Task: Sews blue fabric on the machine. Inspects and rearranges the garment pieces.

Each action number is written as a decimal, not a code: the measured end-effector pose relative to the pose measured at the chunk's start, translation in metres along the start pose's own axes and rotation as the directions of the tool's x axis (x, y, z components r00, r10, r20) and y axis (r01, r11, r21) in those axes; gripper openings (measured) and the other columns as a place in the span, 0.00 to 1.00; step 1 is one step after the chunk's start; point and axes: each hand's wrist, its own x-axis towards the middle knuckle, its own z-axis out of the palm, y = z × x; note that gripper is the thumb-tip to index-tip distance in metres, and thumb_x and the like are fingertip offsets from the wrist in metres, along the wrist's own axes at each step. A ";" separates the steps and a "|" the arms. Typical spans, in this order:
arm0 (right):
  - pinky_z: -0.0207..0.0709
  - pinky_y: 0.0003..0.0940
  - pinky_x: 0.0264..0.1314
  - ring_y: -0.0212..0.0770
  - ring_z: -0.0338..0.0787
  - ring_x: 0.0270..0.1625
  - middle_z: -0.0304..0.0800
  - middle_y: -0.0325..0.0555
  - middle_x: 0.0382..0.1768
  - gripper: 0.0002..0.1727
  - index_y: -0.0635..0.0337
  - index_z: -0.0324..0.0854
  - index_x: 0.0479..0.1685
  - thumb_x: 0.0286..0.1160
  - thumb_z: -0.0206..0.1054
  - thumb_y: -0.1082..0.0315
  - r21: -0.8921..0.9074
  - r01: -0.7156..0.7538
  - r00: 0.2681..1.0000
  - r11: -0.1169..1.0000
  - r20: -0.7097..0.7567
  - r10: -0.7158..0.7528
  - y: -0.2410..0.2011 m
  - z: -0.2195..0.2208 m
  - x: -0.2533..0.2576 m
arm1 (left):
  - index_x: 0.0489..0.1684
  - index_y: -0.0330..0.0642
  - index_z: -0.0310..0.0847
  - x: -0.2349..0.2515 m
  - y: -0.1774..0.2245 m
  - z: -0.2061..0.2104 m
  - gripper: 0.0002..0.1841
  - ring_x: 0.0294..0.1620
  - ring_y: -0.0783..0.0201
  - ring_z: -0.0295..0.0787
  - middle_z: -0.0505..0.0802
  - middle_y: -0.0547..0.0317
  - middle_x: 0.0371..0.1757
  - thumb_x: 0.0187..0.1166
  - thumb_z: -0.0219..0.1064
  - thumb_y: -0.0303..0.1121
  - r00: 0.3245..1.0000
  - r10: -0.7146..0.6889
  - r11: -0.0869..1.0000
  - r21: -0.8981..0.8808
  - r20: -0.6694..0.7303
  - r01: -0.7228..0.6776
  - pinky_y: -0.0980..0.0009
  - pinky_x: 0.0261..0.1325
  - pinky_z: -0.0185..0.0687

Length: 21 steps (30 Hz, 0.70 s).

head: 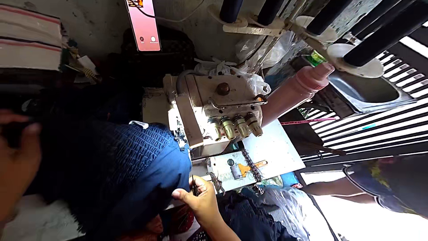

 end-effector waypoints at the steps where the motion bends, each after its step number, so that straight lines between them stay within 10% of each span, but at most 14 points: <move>1: 0.61 0.09 0.21 0.12 0.67 0.18 0.78 0.25 0.19 0.13 0.58 0.84 0.27 0.60 0.84 0.63 -0.044 0.018 1.000 0.999 -0.007 -0.018 0.000 -0.001 0.000 | 0.68 0.11 0.66 0.007 0.014 0.009 0.26 0.78 0.24 0.70 0.73 0.13 0.75 0.92 0.50 0.36 0.998 0.064 0.997 0.034 -0.010 -0.063 0.39 0.82 0.63; 11: 0.69 0.11 0.27 0.13 0.75 0.23 0.83 0.31 0.21 0.13 0.62 0.87 0.27 0.76 0.73 0.62 -0.273 0.094 0.992 0.958 0.108 -0.067 -0.026 -0.026 -0.001 | 0.59 0.62 0.76 -0.093 0.129 0.070 0.14 0.80 0.64 0.70 0.83 0.67 0.70 0.83 0.59 0.54 0.946 0.302 0.949 -0.059 -0.115 -0.310 0.56 0.83 0.50; 17: 0.70 0.11 0.29 0.14 0.76 0.25 0.84 0.33 0.23 0.14 0.64 0.87 0.28 0.80 0.66 0.66 -0.282 0.150 0.984 0.948 0.136 -0.115 -0.034 -0.026 -0.002 | 0.71 0.61 0.65 -0.124 0.169 0.093 0.36 0.82 0.65 0.66 0.79 0.62 0.72 0.65 0.66 0.66 0.967 0.255 0.967 -0.026 -0.020 -0.255 0.54 0.85 0.40; 21: 0.67 0.09 0.26 0.13 0.73 0.23 0.78 0.30 0.20 0.15 0.61 0.82 0.25 0.77 0.72 0.62 -0.175 0.244 0.967 0.954 0.119 -0.225 -0.047 -0.016 -0.002 | 0.58 0.55 0.70 -0.115 0.179 0.112 0.17 0.84 0.59 0.68 0.85 0.57 0.70 0.83 0.53 0.54 0.958 0.275 0.961 -0.014 -0.080 -0.277 0.55 0.85 0.44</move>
